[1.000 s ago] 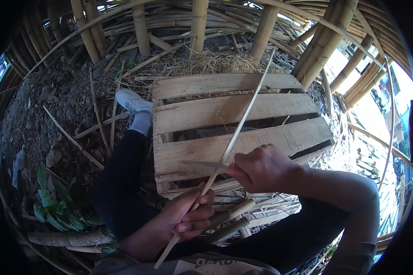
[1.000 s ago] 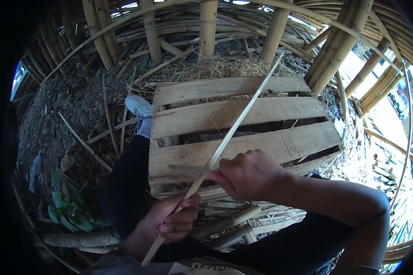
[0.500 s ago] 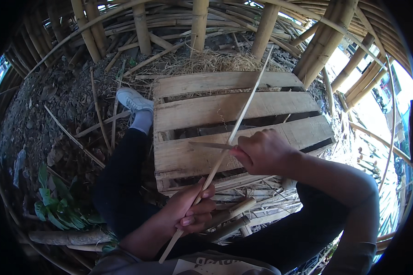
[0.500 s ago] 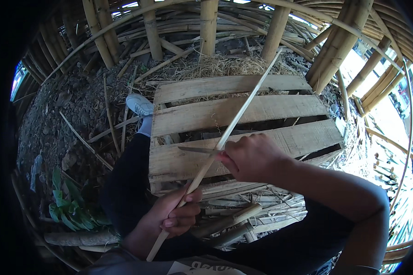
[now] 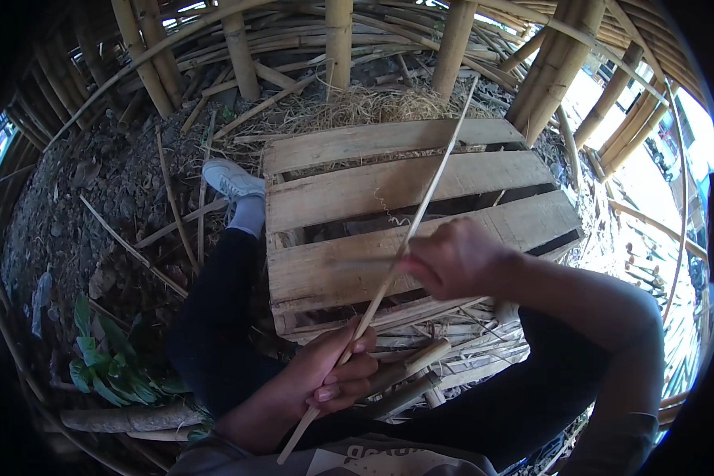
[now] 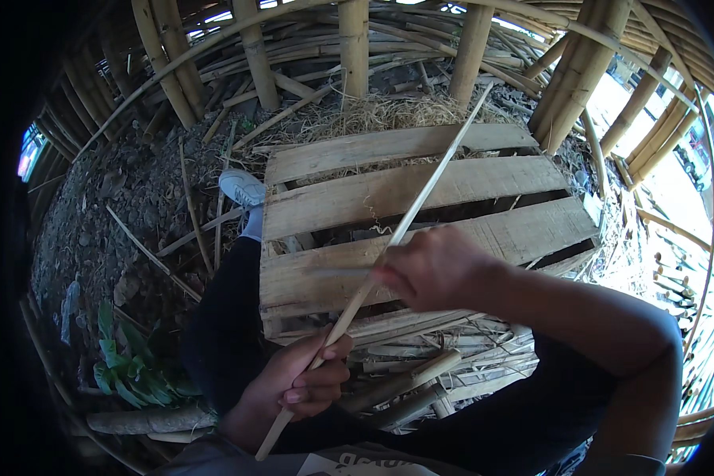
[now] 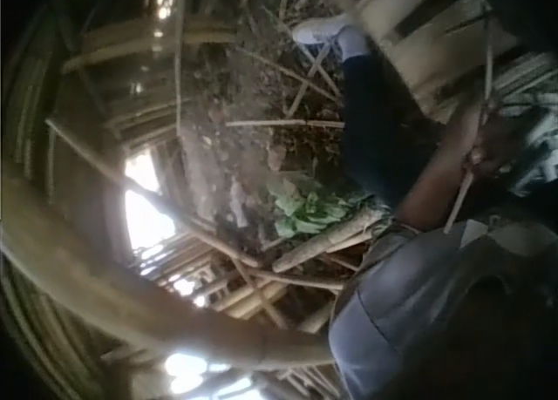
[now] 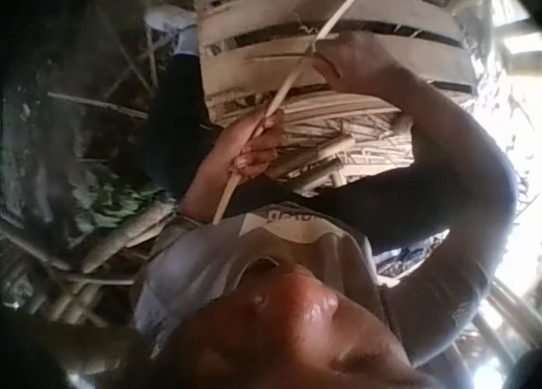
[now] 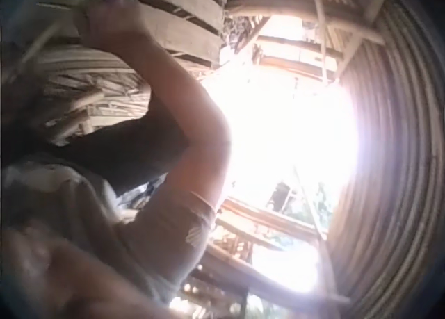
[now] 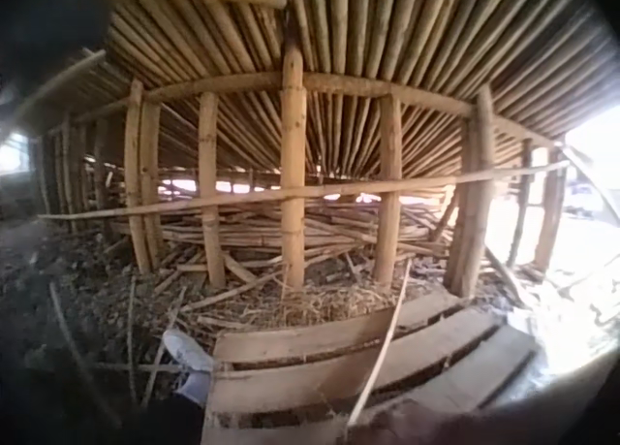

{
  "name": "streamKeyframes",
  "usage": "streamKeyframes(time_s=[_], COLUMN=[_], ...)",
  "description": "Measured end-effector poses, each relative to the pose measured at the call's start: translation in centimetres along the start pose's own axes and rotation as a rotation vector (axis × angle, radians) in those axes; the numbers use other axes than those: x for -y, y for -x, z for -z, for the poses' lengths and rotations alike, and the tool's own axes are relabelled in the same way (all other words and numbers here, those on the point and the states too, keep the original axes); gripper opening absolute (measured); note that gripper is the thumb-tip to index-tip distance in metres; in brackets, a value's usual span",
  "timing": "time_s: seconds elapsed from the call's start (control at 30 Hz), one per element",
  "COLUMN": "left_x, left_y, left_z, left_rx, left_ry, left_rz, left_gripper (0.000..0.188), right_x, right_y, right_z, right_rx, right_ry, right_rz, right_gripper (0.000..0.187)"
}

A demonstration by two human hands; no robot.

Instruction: The person is using a knife to shave and smooth a thin bamboo strip while sitting on a wooden crate.

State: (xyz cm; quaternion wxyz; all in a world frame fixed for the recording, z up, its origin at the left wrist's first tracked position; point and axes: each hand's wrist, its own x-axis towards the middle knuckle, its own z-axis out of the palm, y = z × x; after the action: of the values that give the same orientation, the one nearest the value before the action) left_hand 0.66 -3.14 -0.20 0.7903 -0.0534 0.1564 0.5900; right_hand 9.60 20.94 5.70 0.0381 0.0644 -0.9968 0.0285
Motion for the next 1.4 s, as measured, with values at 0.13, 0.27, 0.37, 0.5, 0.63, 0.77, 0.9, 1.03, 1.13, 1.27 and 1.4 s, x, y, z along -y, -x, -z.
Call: streamKeyframes(time_s=[0.13,0.27,0.37,0.5,0.63,0.77,0.9,1.03,1.13,1.27,1.4], left_x=[0.1,-0.2,-0.2,-0.4,-0.7,-0.8,-1.4,-0.9,-0.9,-1.4,-0.9], left_y=[0.0,0.1,0.4,0.0,0.4,0.4,-0.3,0.1,0.4,0.3,0.2], left_z=[-0.1,0.1,-0.1,0.0,0.7,1.4,1.6,1.1,0.8,1.1,1.0], left_rx=[0.026,-0.007,0.007,-0.007,0.148,0.285,0.339,0.322,0.246,0.255,0.217], left_ry=[0.024,-0.1,0.009,-0.022,0.136,0.343,0.379,0.341,0.309,0.284,0.235], left_rz=[-0.023,-0.013,-0.021,-0.03,0.042,0.057,0.089,0.054,0.054,0.091,0.06], left_gripper=[0.038,0.038,0.037,0.036,0.037,0.03,0.031,0.034,0.036,0.037,0.037], right_x=[-2.8,3.7,-0.1,-6.0,3.8,0.0,-0.9,3.8,-1.3,-1.3,3.6], right_y=[-0.3,0.3,-0.4,0.2,0.8,-0.2,-0.2,0.4,-0.4,-0.5,0.4], right_z=[0.5,1.1,0.4,0.0,0.7,0.9,0.5,0.9,0.0,0.3,0.8], right_rx=[0.016,0.049,0.029,-0.015,0.013,0.01,0.071,0.077,-0.053,0.042,0.049], right_ry=[0.106,-0.137,-0.051,0.103,-0.184,-0.134,-0.03,-0.09,-0.025,0.032,-0.154], right_rz=[-0.198,0.117,-0.028,-0.313,0.12,-0.012,-0.138,0.038,-0.072,-0.227,0.103], right_gripper=[0.041,0.039,0.04,0.041,0.036,0.034,0.034,0.038,0.039,0.041,0.036])
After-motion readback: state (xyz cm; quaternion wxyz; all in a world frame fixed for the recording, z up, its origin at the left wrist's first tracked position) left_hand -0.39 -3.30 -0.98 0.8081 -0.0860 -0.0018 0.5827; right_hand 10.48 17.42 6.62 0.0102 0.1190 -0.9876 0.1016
